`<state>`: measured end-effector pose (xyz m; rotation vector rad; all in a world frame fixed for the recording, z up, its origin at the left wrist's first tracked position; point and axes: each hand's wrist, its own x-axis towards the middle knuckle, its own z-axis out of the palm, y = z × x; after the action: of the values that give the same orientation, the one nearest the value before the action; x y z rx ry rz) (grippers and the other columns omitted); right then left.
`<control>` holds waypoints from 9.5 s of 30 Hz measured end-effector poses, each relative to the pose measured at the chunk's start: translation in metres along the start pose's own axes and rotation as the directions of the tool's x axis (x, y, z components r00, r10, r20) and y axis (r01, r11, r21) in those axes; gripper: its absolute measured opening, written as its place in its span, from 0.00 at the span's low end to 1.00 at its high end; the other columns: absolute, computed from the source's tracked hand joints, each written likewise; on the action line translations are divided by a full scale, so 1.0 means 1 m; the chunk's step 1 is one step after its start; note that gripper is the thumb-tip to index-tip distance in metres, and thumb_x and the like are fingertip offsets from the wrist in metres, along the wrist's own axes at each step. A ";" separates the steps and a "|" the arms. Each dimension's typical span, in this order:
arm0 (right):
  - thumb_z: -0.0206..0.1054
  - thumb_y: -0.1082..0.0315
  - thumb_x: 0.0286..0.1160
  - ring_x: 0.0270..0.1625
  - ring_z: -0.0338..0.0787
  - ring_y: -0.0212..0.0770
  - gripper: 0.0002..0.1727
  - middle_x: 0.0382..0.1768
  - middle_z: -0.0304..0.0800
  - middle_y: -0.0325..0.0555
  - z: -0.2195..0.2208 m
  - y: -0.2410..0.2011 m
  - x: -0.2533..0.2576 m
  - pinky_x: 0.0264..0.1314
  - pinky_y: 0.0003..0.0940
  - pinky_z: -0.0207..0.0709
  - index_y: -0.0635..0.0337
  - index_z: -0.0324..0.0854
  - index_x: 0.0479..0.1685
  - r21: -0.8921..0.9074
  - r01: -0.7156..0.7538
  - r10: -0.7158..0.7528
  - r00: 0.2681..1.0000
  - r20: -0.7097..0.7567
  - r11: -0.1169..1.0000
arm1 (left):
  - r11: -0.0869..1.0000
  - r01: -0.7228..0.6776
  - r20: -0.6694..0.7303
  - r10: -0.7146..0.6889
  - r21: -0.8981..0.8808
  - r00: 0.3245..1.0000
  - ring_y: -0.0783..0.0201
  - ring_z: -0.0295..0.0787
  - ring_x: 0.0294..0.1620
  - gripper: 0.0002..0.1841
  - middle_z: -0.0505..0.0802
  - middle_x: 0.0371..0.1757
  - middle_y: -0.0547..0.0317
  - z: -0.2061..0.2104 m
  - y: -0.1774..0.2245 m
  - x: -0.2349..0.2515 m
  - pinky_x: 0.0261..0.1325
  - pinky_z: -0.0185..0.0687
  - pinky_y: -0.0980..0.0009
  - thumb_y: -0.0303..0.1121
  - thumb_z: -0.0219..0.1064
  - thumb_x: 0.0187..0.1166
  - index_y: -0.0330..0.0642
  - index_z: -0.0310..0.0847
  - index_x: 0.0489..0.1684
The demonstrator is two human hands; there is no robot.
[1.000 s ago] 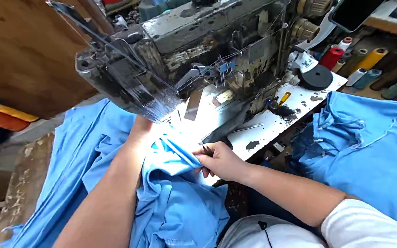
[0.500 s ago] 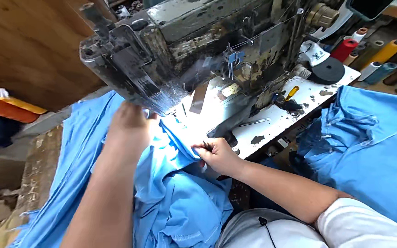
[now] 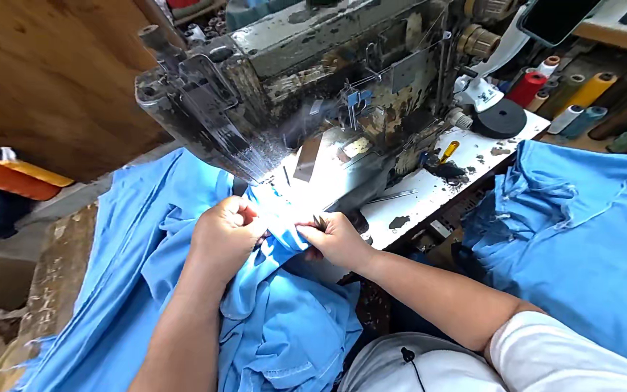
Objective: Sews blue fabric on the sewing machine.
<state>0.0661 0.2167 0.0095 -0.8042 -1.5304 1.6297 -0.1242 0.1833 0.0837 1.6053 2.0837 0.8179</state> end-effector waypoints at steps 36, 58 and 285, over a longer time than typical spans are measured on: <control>0.70 0.67 0.79 0.41 0.90 0.31 0.11 0.37 0.93 0.49 -0.024 0.023 -0.007 0.50 0.25 0.84 0.68 0.90 0.38 -0.418 0.433 -0.325 0.895 0.306 0.799 | 0.691 -0.566 0.012 0.629 0.449 0.777 0.52 0.89 0.41 0.22 0.90 0.31 0.55 0.016 -0.024 -0.021 0.48 0.79 0.47 0.51 0.56 0.79 0.44 0.86 0.24; 0.54 0.72 0.80 0.29 0.85 0.37 0.17 0.31 0.87 0.44 -0.039 -0.011 -0.015 0.31 0.37 0.82 0.66 0.84 0.59 -0.621 0.484 -0.512 0.845 0.150 0.617 | 0.858 -0.489 -0.171 0.511 0.156 0.843 0.54 0.89 0.46 0.12 0.92 0.44 0.44 0.028 -0.009 0.018 0.52 0.82 0.53 0.30 0.61 0.83 0.32 0.88 0.36; 0.56 0.72 0.87 0.37 0.92 0.33 0.15 0.40 0.91 0.52 0.007 -0.004 -0.013 0.45 0.27 0.89 0.72 0.85 0.57 -0.255 0.349 -0.360 0.933 0.005 0.902 | 0.487 -0.065 -0.147 -0.132 -0.871 0.980 0.67 0.96 0.35 0.10 0.97 0.35 0.58 0.038 0.011 -0.026 0.46 0.95 0.70 0.17 0.60 0.83 0.37 0.87 0.38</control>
<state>0.0678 0.2022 0.0137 -0.6374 -1.7595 1.1609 -0.0854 0.1688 0.0608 0.8903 1.3195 1.7229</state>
